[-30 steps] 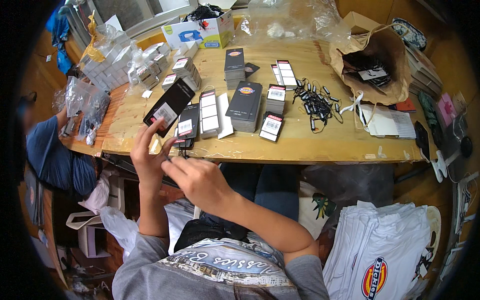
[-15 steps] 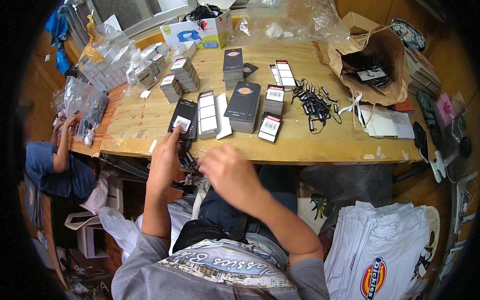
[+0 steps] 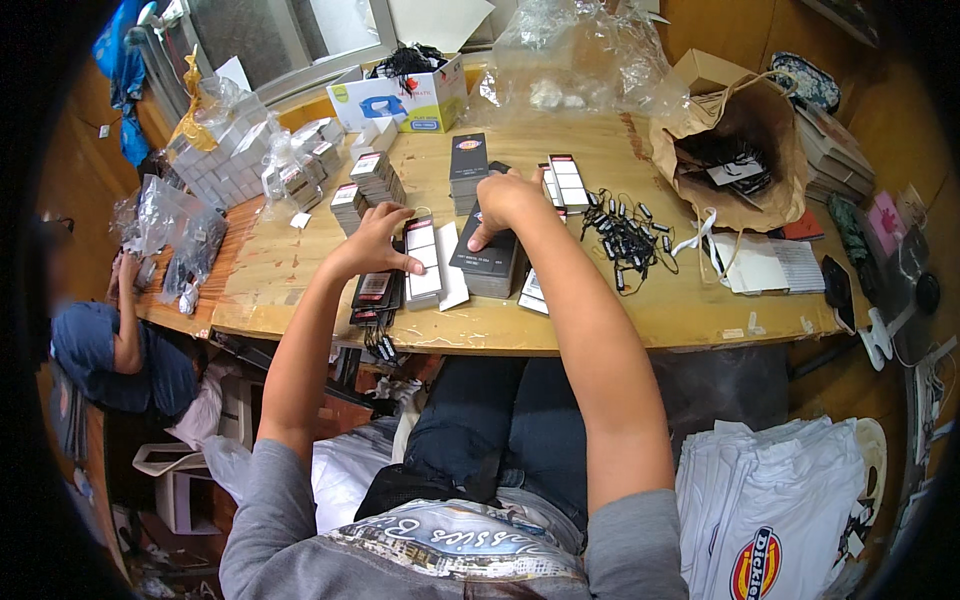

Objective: The person repeatedly picks up small black tags and plastic fasteners from a table, threads the fasteners through the tags, and places the assembled tags into stacks. The person handles tags and fasteners one at a time throughout the clip.

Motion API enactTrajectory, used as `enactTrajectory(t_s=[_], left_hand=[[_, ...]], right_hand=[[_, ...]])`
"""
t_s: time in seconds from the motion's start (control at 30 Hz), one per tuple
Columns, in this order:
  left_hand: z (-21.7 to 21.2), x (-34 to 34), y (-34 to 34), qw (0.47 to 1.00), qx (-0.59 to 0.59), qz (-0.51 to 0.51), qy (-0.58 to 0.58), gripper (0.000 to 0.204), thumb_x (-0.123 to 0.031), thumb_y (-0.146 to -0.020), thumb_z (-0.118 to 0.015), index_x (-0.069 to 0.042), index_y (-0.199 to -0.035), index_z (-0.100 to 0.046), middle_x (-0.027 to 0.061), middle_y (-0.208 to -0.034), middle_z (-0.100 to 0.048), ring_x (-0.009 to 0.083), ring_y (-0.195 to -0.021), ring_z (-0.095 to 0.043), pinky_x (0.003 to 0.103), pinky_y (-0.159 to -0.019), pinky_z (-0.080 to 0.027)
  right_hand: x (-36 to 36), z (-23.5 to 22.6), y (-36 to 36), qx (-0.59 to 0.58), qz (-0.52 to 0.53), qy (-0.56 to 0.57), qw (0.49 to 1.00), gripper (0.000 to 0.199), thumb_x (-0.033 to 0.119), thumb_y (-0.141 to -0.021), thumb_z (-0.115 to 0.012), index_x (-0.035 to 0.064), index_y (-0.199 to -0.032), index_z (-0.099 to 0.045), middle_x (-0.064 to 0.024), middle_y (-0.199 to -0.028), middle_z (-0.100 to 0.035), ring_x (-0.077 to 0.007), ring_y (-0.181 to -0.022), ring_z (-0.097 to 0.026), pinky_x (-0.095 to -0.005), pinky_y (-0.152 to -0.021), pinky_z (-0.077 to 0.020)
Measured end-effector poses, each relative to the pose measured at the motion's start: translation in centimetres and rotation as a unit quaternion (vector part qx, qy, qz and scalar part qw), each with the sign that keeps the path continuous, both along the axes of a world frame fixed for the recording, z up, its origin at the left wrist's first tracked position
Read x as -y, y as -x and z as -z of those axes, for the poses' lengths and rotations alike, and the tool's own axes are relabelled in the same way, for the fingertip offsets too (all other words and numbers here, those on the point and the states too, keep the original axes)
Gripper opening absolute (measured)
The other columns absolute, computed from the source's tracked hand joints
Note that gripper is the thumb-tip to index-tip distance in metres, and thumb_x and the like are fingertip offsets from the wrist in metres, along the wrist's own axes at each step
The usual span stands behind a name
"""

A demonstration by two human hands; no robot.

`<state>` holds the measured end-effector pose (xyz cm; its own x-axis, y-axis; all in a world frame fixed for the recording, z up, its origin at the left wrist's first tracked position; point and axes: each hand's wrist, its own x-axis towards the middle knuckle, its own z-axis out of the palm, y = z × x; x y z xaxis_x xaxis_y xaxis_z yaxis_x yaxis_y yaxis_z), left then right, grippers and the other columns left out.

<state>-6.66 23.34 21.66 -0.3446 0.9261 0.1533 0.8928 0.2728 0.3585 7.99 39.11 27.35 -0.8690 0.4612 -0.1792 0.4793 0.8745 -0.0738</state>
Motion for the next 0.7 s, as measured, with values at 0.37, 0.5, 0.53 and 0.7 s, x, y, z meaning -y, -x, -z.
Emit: enactTrajectory(t_s=[0.37,0.5,0.53,0.7], left_hand=[[-0.8,-0.3,-3.4,0.955,0.109,-0.074,-0.267,0.044,0.000,-0.061,-0.068,-0.003,-0.098,-0.044,0.0093,-0.084,-0.055,0.0210,-0.078,-0.053,0.031,-0.065,-0.043],[-3.0,0.7,-4.6,0.853,0.374,-0.077,-0.355,0.037,0.005,-0.067,-0.063,-0.001,-0.099,-0.046,0.0030,-0.068,-0.057,0.0071,-0.059,-0.051,0.019,-0.051,-0.039],[-3.4,1.1,-4.9,0.847,0.383,-0.075,-0.361,0.037,0.004,-0.067,-0.063,0.000,-0.101,-0.047,0.0032,-0.068,-0.058,0.0059,-0.059,-0.050,0.018,-0.051,-0.038],[-4.0,2.5,-7.8,0.852,0.423,-0.014,-0.307,0.037,0.000,-0.071,-0.061,0.008,-0.104,-0.048,0.0063,-0.071,-0.061,0.0051,-0.059,-0.051,0.017,-0.051,-0.039]], right_hand=[[0.0,0.8,-1.1,-0.276,-0.015,-0.010,0.961,0.047,0.021,-0.054,-0.075,0.0048,-0.094,-0.056,-0.0081,-0.090,-0.057,-0.0238,-0.090,-0.052,-0.0342,-0.076,-0.0399],[-0.8,-1.0,-2.3,-0.376,-0.005,0.237,0.896,0.022,0.008,-0.064,-0.067,0.0012,-0.083,-0.059,-0.0057,-0.071,-0.059,-0.0158,-0.069,-0.056,-0.0251,-0.062,-0.0430],[-0.9,-1.5,-2.4,-0.392,-0.063,0.315,0.862,0.017,0.005,-0.066,-0.064,-0.0008,-0.082,-0.060,-0.0048,-0.073,-0.059,-0.0100,-0.068,-0.053,-0.0221,-0.060,-0.0421],[1.8,-3.2,-5.4,-0.405,-0.093,0.407,0.814,0.015,0.003,-0.065,-0.063,-0.0011,-0.080,-0.062,-0.0058,-0.073,-0.061,-0.0109,-0.066,-0.055,-0.0234,-0.060,-0.0442]])
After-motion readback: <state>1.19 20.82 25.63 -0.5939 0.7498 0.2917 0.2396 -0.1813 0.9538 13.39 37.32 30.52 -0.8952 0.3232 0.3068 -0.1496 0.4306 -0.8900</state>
